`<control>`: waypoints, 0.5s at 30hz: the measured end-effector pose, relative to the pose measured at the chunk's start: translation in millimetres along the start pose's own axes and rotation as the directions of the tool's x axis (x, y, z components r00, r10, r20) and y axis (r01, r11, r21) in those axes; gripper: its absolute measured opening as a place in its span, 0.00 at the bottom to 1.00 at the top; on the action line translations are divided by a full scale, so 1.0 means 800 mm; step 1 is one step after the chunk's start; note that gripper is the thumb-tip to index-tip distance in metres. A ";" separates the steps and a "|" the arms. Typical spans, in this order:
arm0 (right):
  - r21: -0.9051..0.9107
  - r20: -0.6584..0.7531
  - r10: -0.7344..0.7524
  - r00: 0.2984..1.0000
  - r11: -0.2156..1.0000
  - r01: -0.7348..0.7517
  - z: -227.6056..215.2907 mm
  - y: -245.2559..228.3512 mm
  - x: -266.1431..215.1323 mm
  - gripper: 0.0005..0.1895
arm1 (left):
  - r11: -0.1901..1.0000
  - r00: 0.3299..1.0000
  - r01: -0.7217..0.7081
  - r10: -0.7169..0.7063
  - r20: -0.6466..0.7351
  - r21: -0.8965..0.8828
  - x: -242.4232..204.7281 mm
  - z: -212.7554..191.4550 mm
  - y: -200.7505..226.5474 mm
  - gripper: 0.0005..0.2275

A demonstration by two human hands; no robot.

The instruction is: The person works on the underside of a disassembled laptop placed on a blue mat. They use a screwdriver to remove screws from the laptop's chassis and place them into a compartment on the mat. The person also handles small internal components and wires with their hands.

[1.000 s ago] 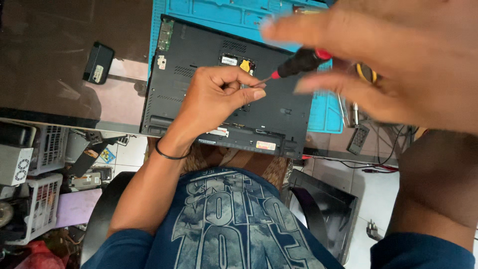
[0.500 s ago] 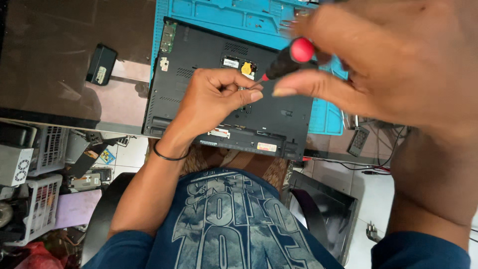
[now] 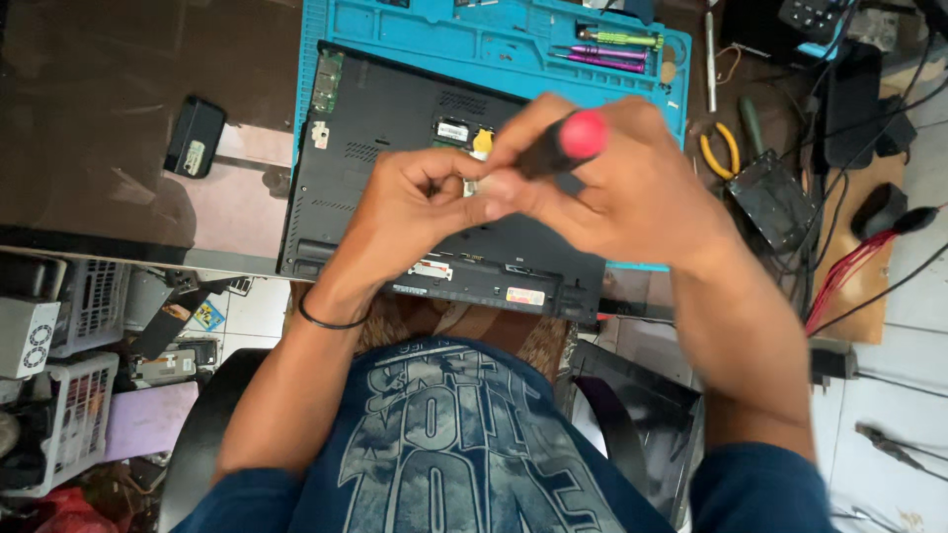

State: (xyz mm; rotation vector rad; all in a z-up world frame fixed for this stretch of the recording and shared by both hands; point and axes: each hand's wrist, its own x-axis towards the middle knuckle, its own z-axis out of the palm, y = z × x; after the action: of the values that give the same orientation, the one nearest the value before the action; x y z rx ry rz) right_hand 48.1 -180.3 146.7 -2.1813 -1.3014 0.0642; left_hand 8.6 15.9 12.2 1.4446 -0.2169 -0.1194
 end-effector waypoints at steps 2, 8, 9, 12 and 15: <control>-0.018 -0.084 -0.028 0.996 0.999 0.026 0.004 -0.004 -0.009 0.08 | 0.996 0.999 0.043 -0.044 -0.012 -0.082 -0.006 0.000 0.000 0.09; 0.314 -0.109 0.208 0.972 0.935 -0.165 0.014 -0.005 -0.013 0.10 | 0.798 0.915 0.129 -0.324 -0.239 -0.588 -0.015 -0.003 -0.005 0.14; 0.277 -0.065 0.218 0.974 0.942 -0.193 0.018 0.000 -0.009 0.10 | 0.715 0.911 0.078 -0.334 -0.241 -0.695 -0.016 -0.004 -0.008 0.13; 0.163 -0.018 0.124 0.992 0.979 -0.120 0.032 0.013 0.007 0.07 | 0.549 0.907 -0.019 -0.341 -0.245 -0.836 -0.013 -0.006 -0.015 0.11; 0.122 -0.094 0.015 0.995 0.992 -0.003 0.043 0.020 0.002 0.10 | 0.446 0.914 -0.078 -0.324 -0.243 -0.891 -0.015 -0.011 -0.027 0.13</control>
State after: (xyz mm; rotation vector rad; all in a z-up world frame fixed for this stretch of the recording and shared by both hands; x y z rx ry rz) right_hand 50.5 -168.8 110.8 -2.0616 -1.2034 0.0423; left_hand 0.3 24.1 -11.3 0.3567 0.2801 -0.0492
